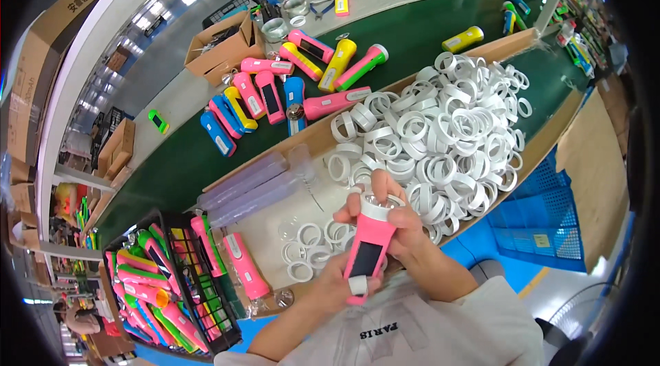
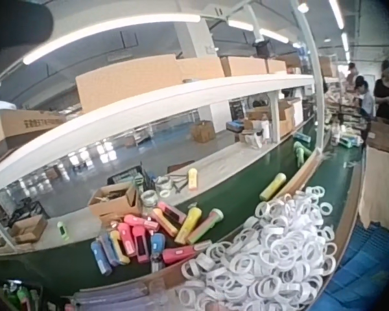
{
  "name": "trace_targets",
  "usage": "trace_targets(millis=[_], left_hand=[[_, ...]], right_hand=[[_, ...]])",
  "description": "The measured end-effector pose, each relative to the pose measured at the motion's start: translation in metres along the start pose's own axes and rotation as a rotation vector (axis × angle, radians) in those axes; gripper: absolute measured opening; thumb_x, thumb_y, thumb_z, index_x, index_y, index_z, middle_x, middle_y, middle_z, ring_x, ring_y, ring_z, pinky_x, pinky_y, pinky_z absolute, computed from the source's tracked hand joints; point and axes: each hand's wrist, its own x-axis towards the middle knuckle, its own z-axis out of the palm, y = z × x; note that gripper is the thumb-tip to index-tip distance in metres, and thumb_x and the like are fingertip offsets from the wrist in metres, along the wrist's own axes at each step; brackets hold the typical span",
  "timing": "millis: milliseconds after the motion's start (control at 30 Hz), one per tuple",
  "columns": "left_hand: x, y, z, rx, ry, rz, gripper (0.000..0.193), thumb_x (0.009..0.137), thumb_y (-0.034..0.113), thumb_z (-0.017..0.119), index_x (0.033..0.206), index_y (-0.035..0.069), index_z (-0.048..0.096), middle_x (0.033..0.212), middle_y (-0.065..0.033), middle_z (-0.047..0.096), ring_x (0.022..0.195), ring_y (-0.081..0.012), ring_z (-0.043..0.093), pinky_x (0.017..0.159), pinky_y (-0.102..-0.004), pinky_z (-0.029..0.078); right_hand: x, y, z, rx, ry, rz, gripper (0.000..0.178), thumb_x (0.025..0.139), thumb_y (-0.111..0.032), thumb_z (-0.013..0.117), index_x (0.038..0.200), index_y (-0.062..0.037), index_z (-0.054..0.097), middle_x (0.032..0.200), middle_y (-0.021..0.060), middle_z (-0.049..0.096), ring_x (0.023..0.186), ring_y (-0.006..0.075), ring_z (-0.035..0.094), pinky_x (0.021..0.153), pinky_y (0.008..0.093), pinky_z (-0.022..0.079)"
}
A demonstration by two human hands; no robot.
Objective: Assembling flashlight components by attaching white bezels to colorful flashlight bodies on a factory assembly line.
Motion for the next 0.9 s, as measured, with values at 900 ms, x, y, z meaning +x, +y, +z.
trace_targets(millis=[900], left_hand=[[0.164,0.139,-0.052,0.572,0.312,0.358,0.035,0.087,0.022,0.065,0.113,0.0,0.055,0.092,-0.0033,0.061,0.077,-0.01,0.056,0.066,-0.0252,0.047]], right_hand=[[0.011,-0.004,-0.028,-1.961,-0.086,-0.384,0.011,0.084,-0.012,0.06,0.092,-0.0048,0.061,0.085,0.0103,0.064,0.075,0.0239,0.064,0.066,0.0337,0.053]])
